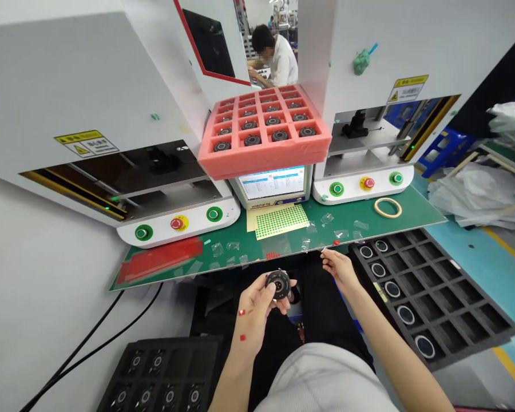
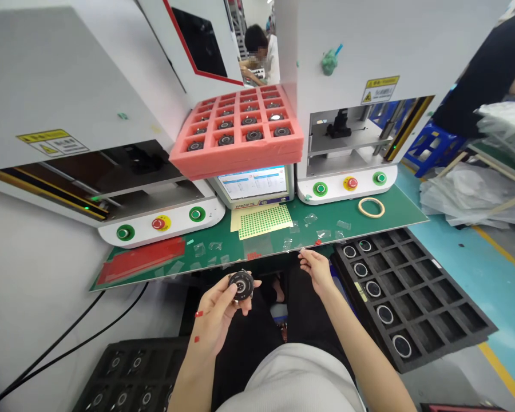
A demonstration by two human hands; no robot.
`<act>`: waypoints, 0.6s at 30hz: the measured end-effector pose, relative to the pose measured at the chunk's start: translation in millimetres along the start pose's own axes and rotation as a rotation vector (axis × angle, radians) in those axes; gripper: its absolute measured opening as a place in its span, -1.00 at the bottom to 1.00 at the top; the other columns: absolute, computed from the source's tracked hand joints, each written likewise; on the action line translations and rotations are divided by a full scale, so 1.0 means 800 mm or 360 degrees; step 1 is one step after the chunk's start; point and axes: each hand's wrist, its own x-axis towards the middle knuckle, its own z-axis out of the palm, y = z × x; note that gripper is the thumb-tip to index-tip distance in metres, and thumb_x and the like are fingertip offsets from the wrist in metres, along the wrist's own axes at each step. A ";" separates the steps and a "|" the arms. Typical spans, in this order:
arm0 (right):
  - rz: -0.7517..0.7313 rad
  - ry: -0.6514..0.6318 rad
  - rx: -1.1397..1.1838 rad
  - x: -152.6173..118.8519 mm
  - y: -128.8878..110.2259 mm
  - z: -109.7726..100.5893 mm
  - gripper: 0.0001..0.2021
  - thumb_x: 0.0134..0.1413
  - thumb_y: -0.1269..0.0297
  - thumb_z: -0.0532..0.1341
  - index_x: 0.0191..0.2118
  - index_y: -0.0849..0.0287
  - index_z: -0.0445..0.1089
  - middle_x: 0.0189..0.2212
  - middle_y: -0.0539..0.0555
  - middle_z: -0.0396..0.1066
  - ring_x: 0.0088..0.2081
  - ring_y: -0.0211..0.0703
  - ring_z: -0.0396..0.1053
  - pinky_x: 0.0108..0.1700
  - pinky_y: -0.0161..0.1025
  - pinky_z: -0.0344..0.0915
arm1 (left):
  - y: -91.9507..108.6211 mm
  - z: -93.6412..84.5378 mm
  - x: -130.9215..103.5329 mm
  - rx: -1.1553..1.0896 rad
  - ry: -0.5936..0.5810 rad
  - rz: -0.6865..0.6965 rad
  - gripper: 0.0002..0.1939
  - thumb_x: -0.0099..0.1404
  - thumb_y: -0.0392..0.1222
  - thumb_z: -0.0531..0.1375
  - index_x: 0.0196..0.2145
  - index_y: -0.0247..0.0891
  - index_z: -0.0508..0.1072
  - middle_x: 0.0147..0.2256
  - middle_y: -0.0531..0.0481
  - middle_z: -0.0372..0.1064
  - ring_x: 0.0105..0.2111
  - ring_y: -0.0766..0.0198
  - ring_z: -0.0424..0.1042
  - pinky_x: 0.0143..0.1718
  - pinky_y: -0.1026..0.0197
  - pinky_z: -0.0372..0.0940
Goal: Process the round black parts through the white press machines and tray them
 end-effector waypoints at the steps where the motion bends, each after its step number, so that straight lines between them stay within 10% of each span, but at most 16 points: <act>1: -0.0041 -0.0105 -0.0015 -0.017 -0.011 0.005 -0.69 -0.16 0.07 0.43 -0.49 0.22 0.45 -0.50 0.00 0.43 -0.50 -0.31 0.33 -0.42 -0.34 0.32 | 0.000 -0.002 0.001 -0.0020 -0.0026 -0.0006 -0.66 0.23 -0.06 0.22 -0.20 -0.44 0.49 -0.25 -0.31 0.54 -0.57 0.38 0.34 -0.55 0.30 0.25; 9: -0.0758 -0.0986 -0.0609 -0.120 -0.094 0.044 -0.93 0.06 0.34 0.30 -0.44 0.11 0.49 0.02 0.09 0.40 0.12 -0.02 0.29 0.18 -0.04 0.14 | -0.019 -0.003 0.008 -0.0014 -0.0196 -0.0018 -0.51 0.34 0.11 0.06 -0.16 -0.43 0.49 -0.35 -0.21 0.51 -0.54 0.32 0.36 -0.56 0.29 0.28; 18: -0.0956 -0.0975 -0.1018 -0.129 -0.093 0.068 -0.89 0.06 0.44 0.25 -0.44 0.12 0.44 0.07 0.09 0.37 0.12 -0.07 0.30 0.16 -0.07 0.19 | -0.021 -0.004 -0.006 0.0410 -0.0179 0.0121 -0.49 0.35 0.14 0.06 -0.04 -0.38 0.44 -0.52 0.02 0.35 -0.53 0.35 0.32 -0.46 0.29 0.28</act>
